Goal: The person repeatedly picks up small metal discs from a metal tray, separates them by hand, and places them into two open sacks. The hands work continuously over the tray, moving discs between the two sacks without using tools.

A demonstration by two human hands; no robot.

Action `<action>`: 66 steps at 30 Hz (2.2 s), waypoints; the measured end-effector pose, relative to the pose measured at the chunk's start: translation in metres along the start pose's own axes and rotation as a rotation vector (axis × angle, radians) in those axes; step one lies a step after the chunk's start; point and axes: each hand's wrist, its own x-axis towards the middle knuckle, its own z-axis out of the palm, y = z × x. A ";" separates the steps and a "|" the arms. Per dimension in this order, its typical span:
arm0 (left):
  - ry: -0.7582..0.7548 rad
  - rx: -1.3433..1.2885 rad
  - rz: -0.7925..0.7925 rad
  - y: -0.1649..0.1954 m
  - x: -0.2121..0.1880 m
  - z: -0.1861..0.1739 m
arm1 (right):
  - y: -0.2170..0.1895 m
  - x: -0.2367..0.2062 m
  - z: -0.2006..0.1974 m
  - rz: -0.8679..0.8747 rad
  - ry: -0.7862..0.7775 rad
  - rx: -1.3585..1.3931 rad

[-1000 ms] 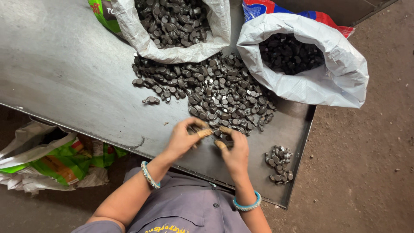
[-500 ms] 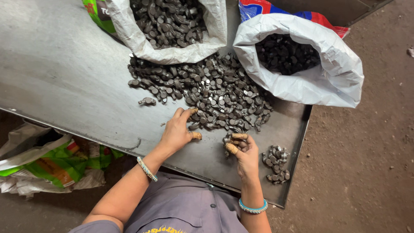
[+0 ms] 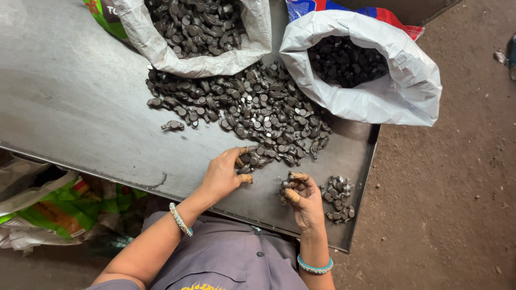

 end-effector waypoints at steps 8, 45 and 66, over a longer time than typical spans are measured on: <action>-0.015 0.021 -0.074 0.001 -0.001 -0.002 | -0.031 -0.041 0.005 -0.198 0.429 -1.174; -0.107 -0.115 -0.170 0.006 -0.007 0.027 | -0.006 -0.001 0.002 -0.322 0.128 -0.330; -0.191 -0.676 -0.537 0.004 -0.010 0.045 | -0.006 -0.004 0.003 -0.011 -0.079 0.035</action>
